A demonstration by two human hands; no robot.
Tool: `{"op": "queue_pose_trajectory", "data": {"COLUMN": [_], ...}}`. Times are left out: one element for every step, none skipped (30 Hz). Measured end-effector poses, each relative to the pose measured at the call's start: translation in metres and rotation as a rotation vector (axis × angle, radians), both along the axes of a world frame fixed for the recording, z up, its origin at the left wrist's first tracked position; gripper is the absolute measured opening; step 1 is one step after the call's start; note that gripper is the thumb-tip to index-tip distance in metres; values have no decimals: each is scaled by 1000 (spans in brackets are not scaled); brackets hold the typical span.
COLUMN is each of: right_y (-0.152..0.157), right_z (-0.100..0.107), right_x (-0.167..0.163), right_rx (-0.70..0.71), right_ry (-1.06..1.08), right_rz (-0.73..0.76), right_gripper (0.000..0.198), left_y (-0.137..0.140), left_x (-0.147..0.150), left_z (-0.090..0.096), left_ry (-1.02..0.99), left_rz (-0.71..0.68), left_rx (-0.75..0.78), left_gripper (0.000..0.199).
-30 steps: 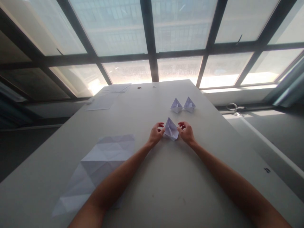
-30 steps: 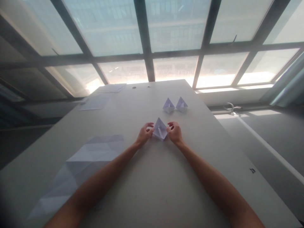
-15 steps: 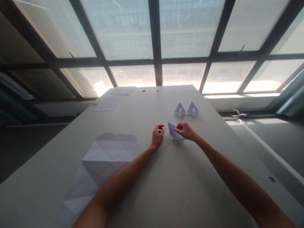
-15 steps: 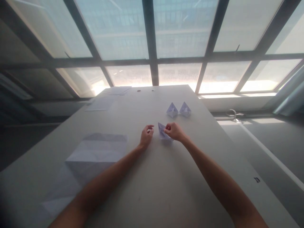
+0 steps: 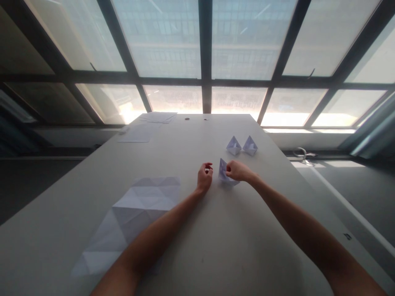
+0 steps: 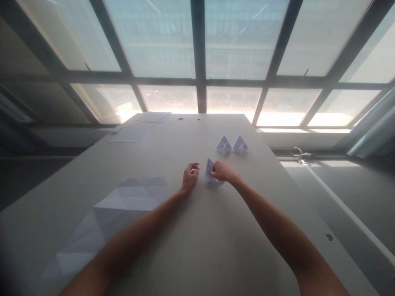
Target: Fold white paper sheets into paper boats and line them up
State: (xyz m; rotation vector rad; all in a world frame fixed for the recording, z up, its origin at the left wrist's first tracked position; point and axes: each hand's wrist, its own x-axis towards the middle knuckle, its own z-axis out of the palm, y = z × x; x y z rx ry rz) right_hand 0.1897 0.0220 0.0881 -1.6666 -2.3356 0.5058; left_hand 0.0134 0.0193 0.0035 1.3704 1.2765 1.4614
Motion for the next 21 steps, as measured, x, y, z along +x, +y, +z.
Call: {"op": "queue_pose_trajectory", "data": {"right_y": [3, 6, 9, 12, 15, 18, 20, 23, 25, 28, 31, 35, 39, 42, 46, 50, 53, 56, 59, 61, 62], "right_z": [1, 2, 3, 4, 6, 7, 9, 10, 11, 11, 12, 13, 13, 14, 15, 17, 18, 19, 21, 22, 22], "right_x": [-3, -6, -9, -12, -16, -18, -21, -24, -26, -29, -32, -36, -39, -42, -44, -45, -44, -41, -36, -29, -20], "right_rx": [-5, -12, -21, -32, -43, -54, -66, -76, -82, -86, -87, -84, -79, -72, -67, -62, -53, -40, -16, 21, 57], "right_ry": [-18, -37, -61, -92, -129, -173, -218, -257, -284, -301, -308, -310, -309, -308, -308, -304, -295, -282, -255, -225, -194], "right_rz": [-3, -10, -17, -27, -40, -54, -68, -82, -93, -101, -107, -110, -113, -115, -113, -110, -106, -103, -103, -112, -112], "right_gripper": [13, 12, 10, 9, 10, 13, 17, 21, 24, 26, 28, 28, 29, 29, 29, 28, 27, 27, 26, 27, 26], "left_y": [0, 1, 1, 1, 2, 2, 2, 1, 1, 1, 0, 0, -1, -1, -2, -2, -3, -3, -3, -4, -4], "left_x": [0, -1, -1, -1, -1, -1, -1, 0, 0, 1, 1, 1, 1, 1, 1, 1, 1, 1, 1, 2, 3], "left_z": [0, 0, 0, -1, -1, -1, -1, -1, -1, -1, 0, 0, 1, 1, 2, 2, 3, 3, 4, 5, 6], "left_ry": [-18, -36, -53, -67, -79, -87, -94, -100, -105, -110, -115, -119, -122, -124, -125, -122, -109, -85, -50, -5, 44], "left_rz": [10, 21, 34, 47, 59, 67, 73, 75, 72, 71, 71, 71, 72, 74, 77, 79, 73, 59, 41, 21, -1], "left_rx": [-6, -12, -17, -20, -21, -23, -23, -23, -22, -21, -20, -19, -18, -19, -22, -28, -36, -45, -49, -44, -26], "left_gripper": [29, 30, 31, 32, 32, 32, 32, 33, 33, 33, 32, 32, 32, 32, 32, 32, 31, 29, 26, 24, 22]}}
